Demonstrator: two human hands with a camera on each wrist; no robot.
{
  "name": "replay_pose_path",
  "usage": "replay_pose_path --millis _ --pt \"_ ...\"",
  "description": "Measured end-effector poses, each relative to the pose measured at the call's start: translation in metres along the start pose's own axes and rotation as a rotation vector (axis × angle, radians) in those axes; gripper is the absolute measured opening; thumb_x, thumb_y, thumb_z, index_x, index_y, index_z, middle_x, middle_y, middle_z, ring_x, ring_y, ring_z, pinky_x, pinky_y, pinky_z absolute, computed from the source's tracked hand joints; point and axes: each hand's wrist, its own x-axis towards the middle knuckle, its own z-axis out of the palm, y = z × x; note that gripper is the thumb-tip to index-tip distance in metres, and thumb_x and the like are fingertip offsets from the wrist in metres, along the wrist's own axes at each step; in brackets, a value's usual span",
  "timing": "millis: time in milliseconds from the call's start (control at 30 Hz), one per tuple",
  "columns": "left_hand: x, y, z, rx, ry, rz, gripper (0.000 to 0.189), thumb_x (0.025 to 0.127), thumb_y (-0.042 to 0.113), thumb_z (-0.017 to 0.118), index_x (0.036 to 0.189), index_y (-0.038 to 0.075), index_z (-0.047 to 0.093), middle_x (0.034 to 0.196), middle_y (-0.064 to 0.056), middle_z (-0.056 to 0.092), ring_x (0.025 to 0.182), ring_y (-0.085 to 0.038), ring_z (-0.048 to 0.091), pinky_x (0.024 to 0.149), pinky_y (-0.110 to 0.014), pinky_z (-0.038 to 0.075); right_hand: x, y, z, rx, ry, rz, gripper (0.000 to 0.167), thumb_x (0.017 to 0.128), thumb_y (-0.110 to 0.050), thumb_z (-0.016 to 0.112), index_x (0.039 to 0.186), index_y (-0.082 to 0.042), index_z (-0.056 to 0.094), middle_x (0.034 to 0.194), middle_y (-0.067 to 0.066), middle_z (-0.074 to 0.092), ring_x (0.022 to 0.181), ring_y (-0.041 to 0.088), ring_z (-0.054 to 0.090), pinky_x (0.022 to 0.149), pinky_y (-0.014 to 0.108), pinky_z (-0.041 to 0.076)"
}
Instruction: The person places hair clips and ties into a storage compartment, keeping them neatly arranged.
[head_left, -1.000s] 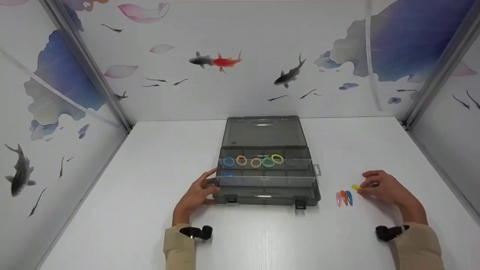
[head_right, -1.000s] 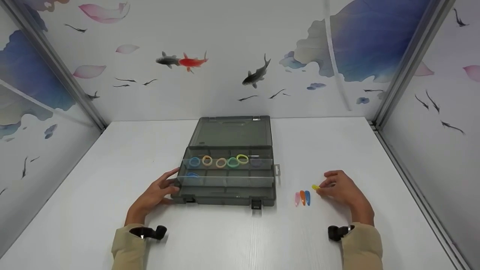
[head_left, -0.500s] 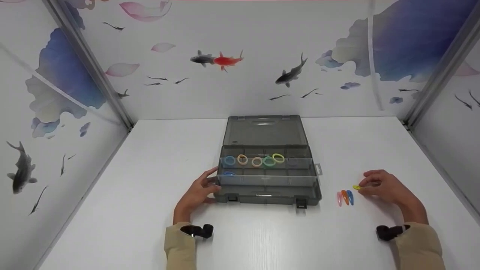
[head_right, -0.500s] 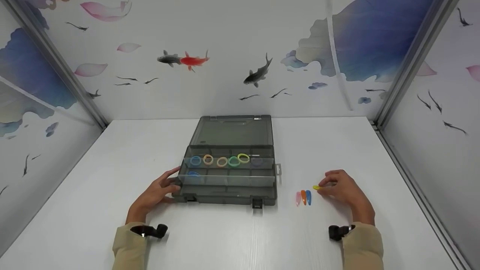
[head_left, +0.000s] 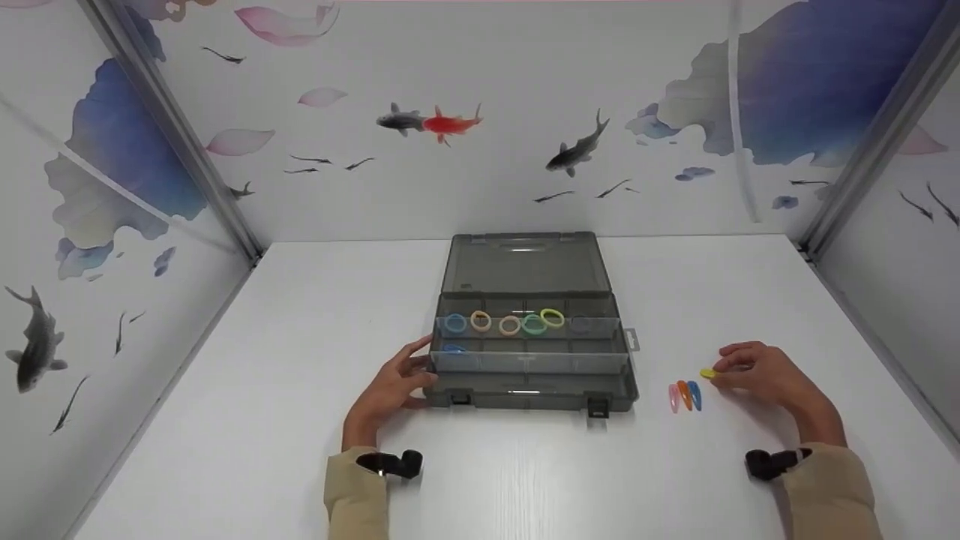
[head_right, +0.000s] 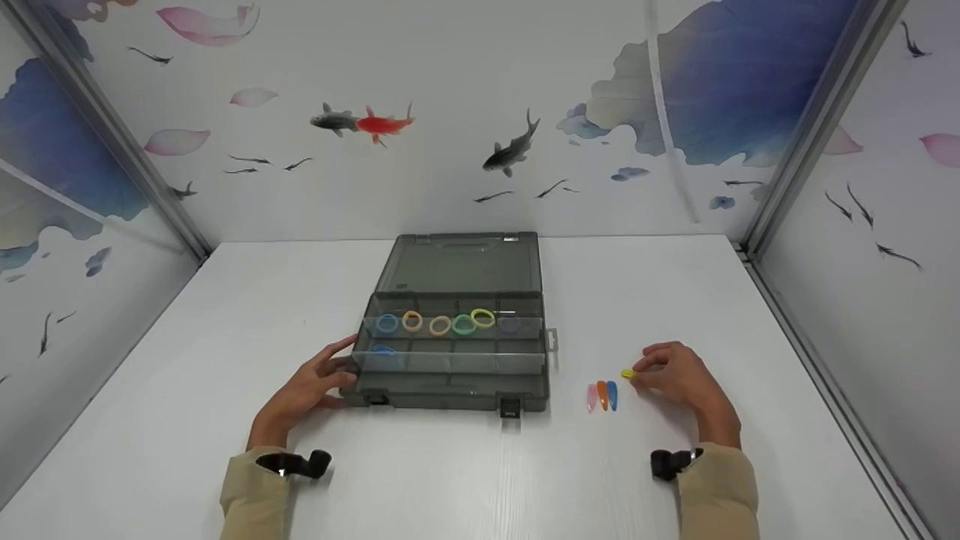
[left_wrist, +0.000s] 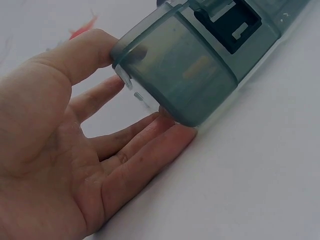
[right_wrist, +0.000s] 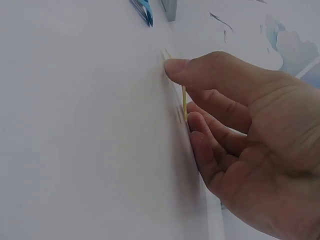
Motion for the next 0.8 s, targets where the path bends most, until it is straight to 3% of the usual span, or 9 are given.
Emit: replay_pose_path --millis 267,500,567,633,733,800 --pt "-0.001 -0.001 0.001 -0.008 0.014 -0.003 0.072 0.09 0.015 0.064 0.154 0.031 0.038 0.155 -0.018 0.043 0.128 -0.035 0.055 0.09 -0.048 0.058 -0.003 -0.004 -0.008 0.029 -0.02 0.016 0.042 0.092 -0.039 0.07 0.115 -0.003 0.072 0.149 0.028 0.047 0.137 0.051 0.037 0.104 0.057 0.047" --pt "-0.001 -0.002 0.002 -0.018 0.003 0.0 0.071 0.09 0.015 0.065 0.155 0.03 0.038 0.155 -0.018 0.043 0.128 -0.034 0.055 0.091 -0.049 0.058 -0.012 -0.032 -0.02 0.01 0.034 -0.058 0.045 0.094 -0.038 0.068 0.119 -0.001 0.068 0.148 0.026 0.049 0.138 0.05 0.036 0.103 0.062 0.044" --pt "-0.002 -0.002 0.002 -0.017 0.009 -0.003 0.071 0.09 0.015 0.065 0.154 0.03 0.038 0.155 -0.018 0.043 0.127 -0.033 0.056 0.091 -0.049 0.058 -0.014 -0.041 -0.021 -0.003 0.053 -0.096 0.043 0.094 -0.037 0.069 0.118 -0.001 0.069 0.145 0.025 0.052 0.136 0.048 0.04 0.099 0.053 0.049" --pt "-0.002 -0.002 0.001 -0.02 0.016 -0.004 0.071 0.09 0.014 0.065 0.154 0.031 0.039 0.155 -0.018 0.043 0.126 -0.033 0.056 0.091 -0.05 0.058 -0.016 -0.051 -0.022 -0.011 0.076 -0.132 0.041 0.094 -0.035 0.069 0.117 -0.001 0.069 0.143 0.024 0.055 0.134 0.046 0.045 0.094 0.036 0.051" --pt "-0.002 -0.001 0.001 -0.02 0.02 -0.009 0.071 0.09 0.014 0.065 0.153 0.032 0.04 0.155 -0.017 0.043 0.127 -0.033 0.057 0.091 -0.05 0.057 -0.02 -0.063 -0.021 -0.012 0.115 -0.182 0.036 0.094 -0.032 0.07 0.114 -0.002 0.07 0.14 0.022 0.058 0.129 0.042 0.051 0.084 0.013 0.046" --pt "-0.002 -0.001 0.001 -0.02 0.021 -0.007 0.07 0.09 0.015 0.065 0.153 0.032 0.04 0.155 -0.018 0.042 0.129 -0.035 0.055 0.091 -0.05 0.058 -0.023 -0.071 -0.019 -0.001 0.141 -0.218 0.033 0.094 -0.03 0.07 0.111 -0.003 0.07 0.138 0.019 0.06 0.123 0.022 0.058 0.08 0.007 0.044"
